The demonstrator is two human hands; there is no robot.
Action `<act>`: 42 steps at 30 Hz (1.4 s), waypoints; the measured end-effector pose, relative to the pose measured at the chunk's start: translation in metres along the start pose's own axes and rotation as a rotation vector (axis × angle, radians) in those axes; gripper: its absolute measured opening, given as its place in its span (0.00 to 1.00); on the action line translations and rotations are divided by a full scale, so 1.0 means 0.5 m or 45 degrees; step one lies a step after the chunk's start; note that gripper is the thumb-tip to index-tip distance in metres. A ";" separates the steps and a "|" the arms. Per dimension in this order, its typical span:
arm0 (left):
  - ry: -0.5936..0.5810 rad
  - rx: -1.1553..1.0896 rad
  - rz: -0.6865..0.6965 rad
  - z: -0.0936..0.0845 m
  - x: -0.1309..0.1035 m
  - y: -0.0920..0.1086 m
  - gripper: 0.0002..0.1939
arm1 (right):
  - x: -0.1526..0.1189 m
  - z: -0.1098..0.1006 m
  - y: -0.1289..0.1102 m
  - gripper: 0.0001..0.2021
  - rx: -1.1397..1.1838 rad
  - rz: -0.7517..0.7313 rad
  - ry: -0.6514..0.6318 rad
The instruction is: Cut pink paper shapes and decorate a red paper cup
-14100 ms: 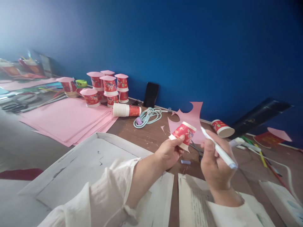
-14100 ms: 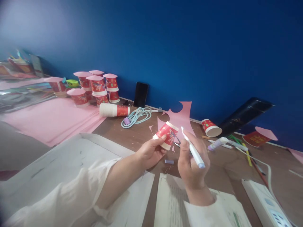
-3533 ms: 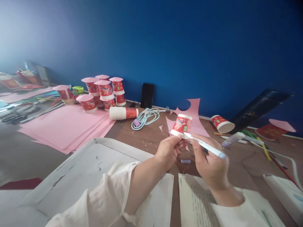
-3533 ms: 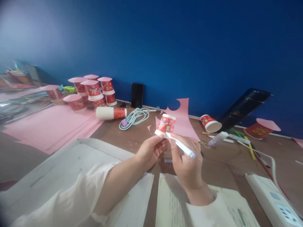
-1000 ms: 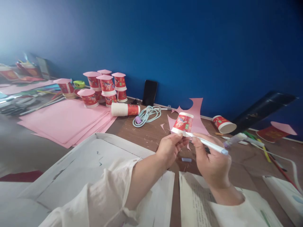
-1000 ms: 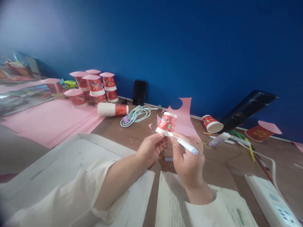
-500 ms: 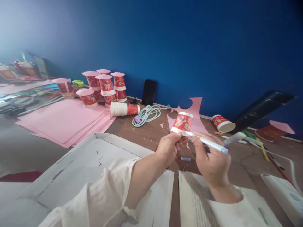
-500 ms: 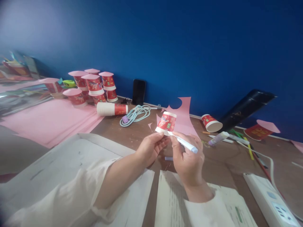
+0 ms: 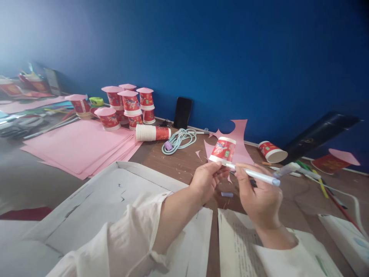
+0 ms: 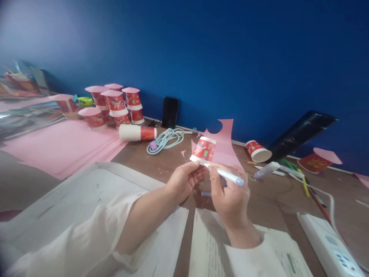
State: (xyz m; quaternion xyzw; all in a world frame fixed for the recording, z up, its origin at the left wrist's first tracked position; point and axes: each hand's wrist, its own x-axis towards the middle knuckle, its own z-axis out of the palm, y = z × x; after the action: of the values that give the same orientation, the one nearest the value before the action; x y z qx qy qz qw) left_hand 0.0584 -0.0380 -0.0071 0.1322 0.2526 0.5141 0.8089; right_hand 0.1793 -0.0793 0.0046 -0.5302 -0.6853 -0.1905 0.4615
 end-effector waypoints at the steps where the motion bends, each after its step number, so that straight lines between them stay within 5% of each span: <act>1: 0.006 -0.004 0.000 0.000 0.000 0.001 0.07 | 0.000 0.000 0.000 0.08 -0.004 0.006 -0.005; 42: -0.059 0.045 0.013 -0.006 -0.001 -0.003 0.06 | 0.003 -0.006 0.002 0.07 -0.023 -0.006 0.033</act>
State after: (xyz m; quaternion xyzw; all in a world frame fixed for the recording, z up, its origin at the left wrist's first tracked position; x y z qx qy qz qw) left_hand 0.0577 -0.0392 -0.0103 0.1596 0.2420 0.5106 0.8095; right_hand 0.1815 -0.0806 0.0072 -0.5304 -0.6787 -0.2045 0.4650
